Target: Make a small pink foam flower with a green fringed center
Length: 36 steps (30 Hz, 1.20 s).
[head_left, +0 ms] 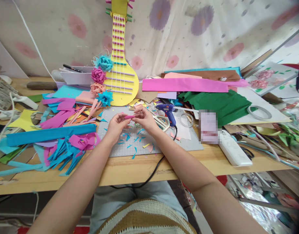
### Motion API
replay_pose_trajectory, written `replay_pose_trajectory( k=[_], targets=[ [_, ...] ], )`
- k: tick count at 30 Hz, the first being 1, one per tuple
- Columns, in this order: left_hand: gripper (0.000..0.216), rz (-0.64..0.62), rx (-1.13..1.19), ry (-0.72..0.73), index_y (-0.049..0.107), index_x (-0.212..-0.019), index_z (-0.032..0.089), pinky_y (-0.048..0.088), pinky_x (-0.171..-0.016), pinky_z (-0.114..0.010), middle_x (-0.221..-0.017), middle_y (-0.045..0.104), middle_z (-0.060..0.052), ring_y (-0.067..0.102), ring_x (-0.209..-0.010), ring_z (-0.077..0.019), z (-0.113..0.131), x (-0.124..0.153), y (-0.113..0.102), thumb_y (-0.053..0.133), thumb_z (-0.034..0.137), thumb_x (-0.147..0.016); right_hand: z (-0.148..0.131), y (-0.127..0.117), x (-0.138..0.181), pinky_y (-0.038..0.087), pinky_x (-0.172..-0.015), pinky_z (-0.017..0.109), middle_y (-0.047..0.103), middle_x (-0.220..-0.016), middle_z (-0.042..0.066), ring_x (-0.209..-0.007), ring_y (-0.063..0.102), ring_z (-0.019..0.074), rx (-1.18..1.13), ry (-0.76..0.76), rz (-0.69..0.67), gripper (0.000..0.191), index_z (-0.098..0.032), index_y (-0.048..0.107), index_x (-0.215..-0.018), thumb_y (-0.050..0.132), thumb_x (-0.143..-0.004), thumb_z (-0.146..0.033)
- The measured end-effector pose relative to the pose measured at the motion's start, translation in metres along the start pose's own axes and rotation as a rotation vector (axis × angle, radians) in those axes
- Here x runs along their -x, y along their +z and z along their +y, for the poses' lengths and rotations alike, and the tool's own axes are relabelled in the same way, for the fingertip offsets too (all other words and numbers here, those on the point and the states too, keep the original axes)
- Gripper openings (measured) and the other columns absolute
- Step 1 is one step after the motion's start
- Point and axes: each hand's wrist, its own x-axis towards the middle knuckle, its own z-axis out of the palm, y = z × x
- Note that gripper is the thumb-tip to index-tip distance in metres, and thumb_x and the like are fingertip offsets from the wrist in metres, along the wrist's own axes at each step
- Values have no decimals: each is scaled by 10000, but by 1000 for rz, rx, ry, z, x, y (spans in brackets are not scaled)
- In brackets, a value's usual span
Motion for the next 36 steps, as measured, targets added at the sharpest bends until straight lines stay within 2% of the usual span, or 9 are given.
replay_pose_trajectory(
  k=[8,12,16,23,28,32,36],
  targets=[
    [404,-2,-57,64,542,-790,149,517,-589,-280,-708,635,-6,604,-660,-137,0,0,2,779,244,-477,2,-3,-1,455,-592,233,598,-628,-55,-580,551,81,-12,26,9,292,-188,527,-791,703,-560,-221],
    [379,11,-51,65,555,-765,147,523,-589,-278,-688,637,-5,610,-653,-138,-1,0,2,778,242,-474,3,-2,-1,481,-654,251,657,-756,-12,-659,590,95,110,-4,6,216,-182,619,-840,653,-626,-185],
    [378,12,-36,51,562,-761,148,529,-589,-278,-693,641,-4,615,-648,-137,-2,0,3,780,244,-468,5,-1,-2,502,-675,275,685,-854,18,-713,622,118,224,5,-1,216,-182,648,-890,595,-685,-139],
    [308,40,-39,49,563,-717,143,527,-577,-266,-658,629,1,604,-626,-127,-3,-1,3,754,264,-508,0,-1,3,506,-761,305,687,-950,54,-783,637,137,482,-32,-20,317,-165,635,-1031,582,-720,-144],
    [284,73,-39,46,568,-714,143,525,-574,-268,-651,624,8,597,-609,-121,-3,-1,3,739,248,-512,-9,1,10,482,-808,311,664,-1057,69,-850,629,150,760,-162,-6,347,-180,599,-1127,549,-788,-231],
    [272,77,-35,29,561,-700,147,522,-577,-270,-611,613,16,600,-606,-127,-1,-1,5,732,226,-503,-5,3,9,444,-872,296,667,-1057,43,-966,606,151,815,-207,-19,300,-192,619,-1091,440,-850,-186],
    [278,75,-12,11,561,-694,147,522,-593,-273,-613,620,12,601,-610,-128,1,0,7,729,225,-487,-3,3,7,444,-859,288,681,-1008,24,-950,611,149,832,-175,-9,318,-206,630,-1077,405,-857,-160]
  ],
)
